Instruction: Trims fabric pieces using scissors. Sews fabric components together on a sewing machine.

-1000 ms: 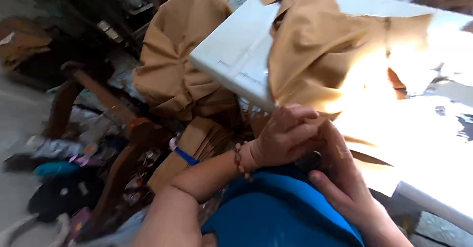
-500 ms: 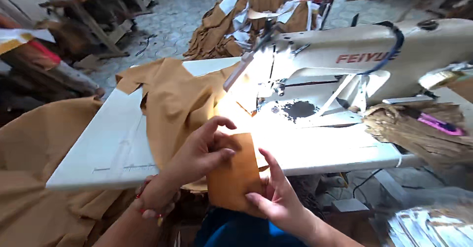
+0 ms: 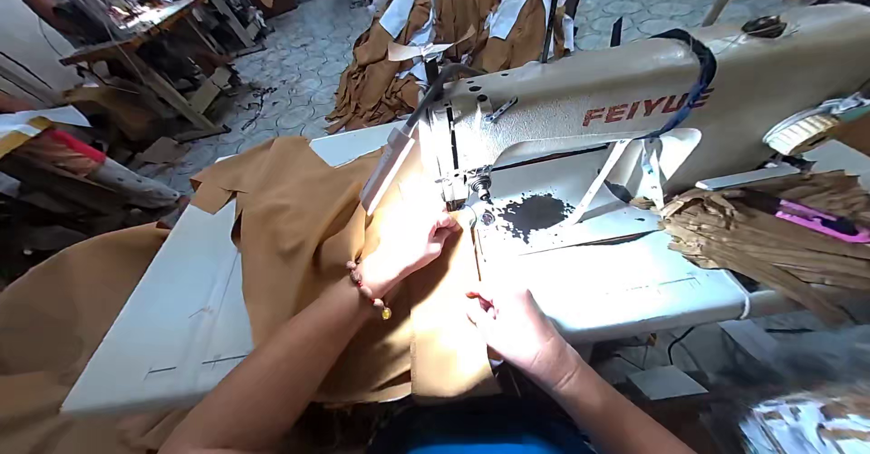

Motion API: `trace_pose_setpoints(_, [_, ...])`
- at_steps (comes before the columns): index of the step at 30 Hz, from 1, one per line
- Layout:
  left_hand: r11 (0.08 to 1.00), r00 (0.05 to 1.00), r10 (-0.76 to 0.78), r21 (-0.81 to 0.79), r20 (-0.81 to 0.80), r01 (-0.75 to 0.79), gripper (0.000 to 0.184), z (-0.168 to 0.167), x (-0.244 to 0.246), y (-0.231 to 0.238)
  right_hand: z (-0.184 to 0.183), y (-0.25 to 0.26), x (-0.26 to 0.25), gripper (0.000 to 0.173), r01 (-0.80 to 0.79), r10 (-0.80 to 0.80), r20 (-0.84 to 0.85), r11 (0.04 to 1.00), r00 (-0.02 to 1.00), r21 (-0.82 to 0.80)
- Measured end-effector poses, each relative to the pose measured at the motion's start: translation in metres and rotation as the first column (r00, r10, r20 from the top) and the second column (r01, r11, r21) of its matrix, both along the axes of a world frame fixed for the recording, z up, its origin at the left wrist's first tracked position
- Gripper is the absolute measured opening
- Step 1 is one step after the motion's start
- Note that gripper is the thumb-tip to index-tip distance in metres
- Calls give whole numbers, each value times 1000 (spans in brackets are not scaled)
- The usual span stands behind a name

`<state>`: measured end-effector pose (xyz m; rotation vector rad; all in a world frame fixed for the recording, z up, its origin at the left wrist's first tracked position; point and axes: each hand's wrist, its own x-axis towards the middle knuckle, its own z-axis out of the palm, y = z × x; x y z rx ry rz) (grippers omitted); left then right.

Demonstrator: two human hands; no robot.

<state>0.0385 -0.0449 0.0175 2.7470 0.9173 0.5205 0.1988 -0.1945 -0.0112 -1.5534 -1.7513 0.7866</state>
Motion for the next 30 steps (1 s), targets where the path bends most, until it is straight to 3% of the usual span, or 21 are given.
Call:
trace_pose_setpoints(6, [997, 996, -68, -26, 53, 69, 16, -23, 0, 17, -14, -11, -9, 23, 89, -94, 23, 981, 995, 173])
trace_pose_setpoints(17, [986, 996, -82, -141, 46, 88, 21, -22, 2, 13, -16, -22, -12, 26, 115, -166, 221, 967, 961, 226])
trace_pose_setpoints(21, [979, 995, -71, -186, 72, 84, 21, -22, 3, 12, -19, -22, -12, 28, 119, -190, 239, 952, 952, 283])
trace_pose_setpoints(30, [980, 992, -97, -165, 80, 109, 22, -27, 3, 16, -16, -23, -12, 26, 109, -169, 257, 967, 951, 232])
